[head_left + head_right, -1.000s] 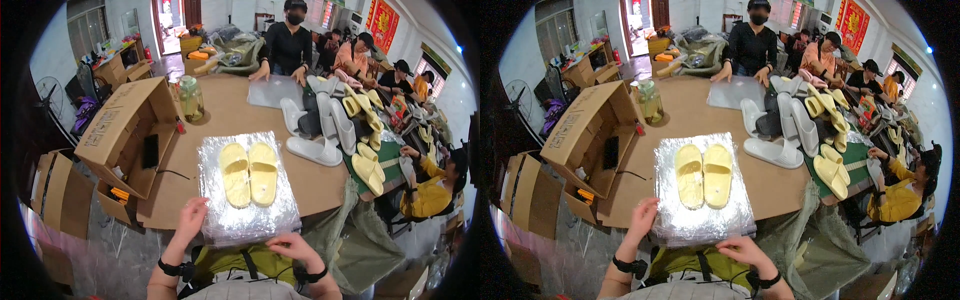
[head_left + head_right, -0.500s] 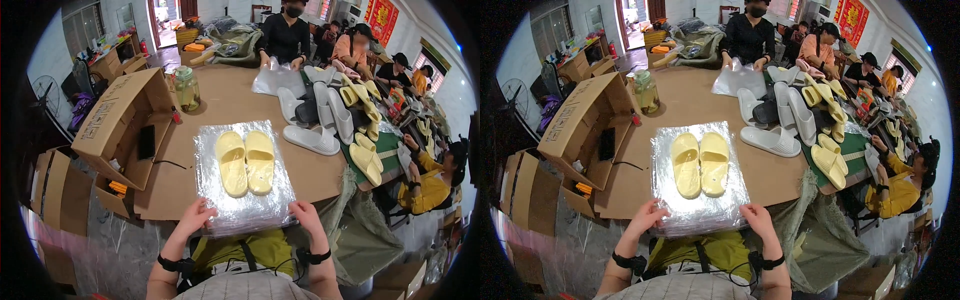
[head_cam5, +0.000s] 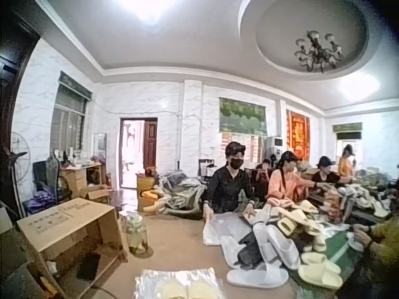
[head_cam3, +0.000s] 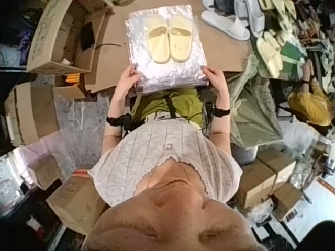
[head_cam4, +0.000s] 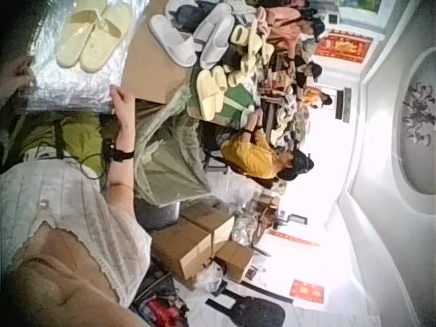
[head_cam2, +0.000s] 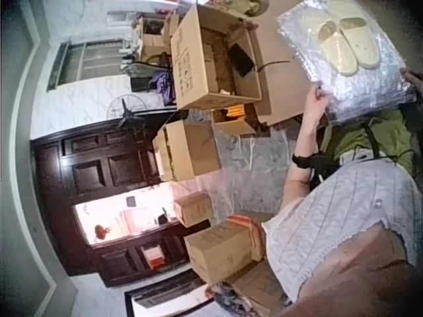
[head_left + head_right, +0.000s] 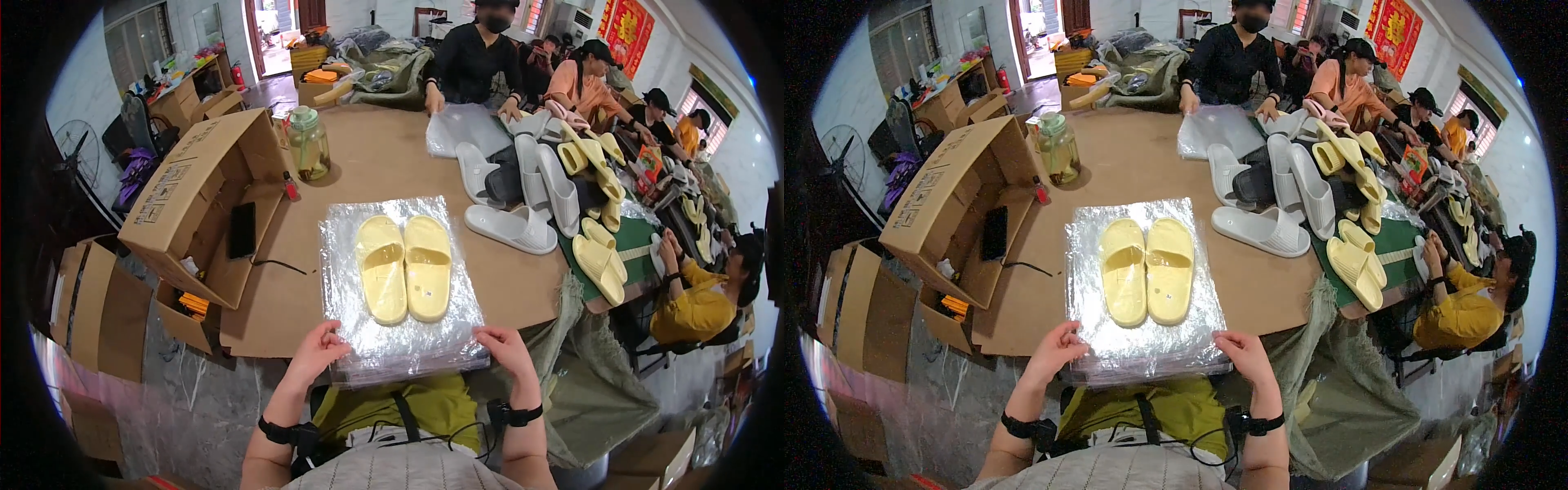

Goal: Packing pairs of slippers into plastic bags at a shoe manufacturing facility.

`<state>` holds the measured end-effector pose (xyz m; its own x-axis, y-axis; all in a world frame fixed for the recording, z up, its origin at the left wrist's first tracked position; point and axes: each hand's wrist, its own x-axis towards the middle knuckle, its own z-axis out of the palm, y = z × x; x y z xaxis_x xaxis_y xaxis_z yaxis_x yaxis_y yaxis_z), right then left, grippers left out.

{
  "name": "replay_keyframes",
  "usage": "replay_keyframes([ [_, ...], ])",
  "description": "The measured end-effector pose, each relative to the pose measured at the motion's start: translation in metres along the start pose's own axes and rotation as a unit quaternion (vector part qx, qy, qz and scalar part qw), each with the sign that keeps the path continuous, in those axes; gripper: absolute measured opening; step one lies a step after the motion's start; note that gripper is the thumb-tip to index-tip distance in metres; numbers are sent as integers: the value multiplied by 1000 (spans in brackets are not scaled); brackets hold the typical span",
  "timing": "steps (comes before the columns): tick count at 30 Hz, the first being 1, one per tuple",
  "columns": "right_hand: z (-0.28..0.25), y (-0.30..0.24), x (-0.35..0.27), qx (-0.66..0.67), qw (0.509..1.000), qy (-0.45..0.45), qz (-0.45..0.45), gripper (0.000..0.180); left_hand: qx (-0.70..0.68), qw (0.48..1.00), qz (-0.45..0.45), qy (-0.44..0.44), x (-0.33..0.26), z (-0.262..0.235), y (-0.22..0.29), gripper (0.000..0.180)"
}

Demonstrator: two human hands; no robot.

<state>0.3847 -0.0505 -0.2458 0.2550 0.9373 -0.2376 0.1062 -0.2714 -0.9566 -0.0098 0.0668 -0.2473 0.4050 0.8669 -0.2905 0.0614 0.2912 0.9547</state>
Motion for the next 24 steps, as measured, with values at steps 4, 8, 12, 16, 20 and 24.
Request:
replay_keyframes([
  [4, -6, -16, -4, 20, 999, -35, 25, 27, -2, 999, -7, -34, -7, -9, 2, 45],
  [8, -18, -28, 0, 11, 996, -64, 54, 22, 13, 999, 29, -37, -2, -12, 0, 33],
  [12, -19, -40, 7, 31, 998, -45, 21, 17, -7, 999, 44, -30, 6, -10, 2, 27],
  [16, -13, -39, 18, 58, 996, 3, -64, 15, -2, 998, 34, 47, 8, 4, 22, 15],
  [20, -5, -39, 28, 84, 976, 72, -187, 10, 16, 972, 215, 91, 14, 16, 18, 10],
  [24, -2, -12, 30, 72, 991, 72, -84, 12, 271, 905, 319, 78, 8, 12, 13, 13],
])
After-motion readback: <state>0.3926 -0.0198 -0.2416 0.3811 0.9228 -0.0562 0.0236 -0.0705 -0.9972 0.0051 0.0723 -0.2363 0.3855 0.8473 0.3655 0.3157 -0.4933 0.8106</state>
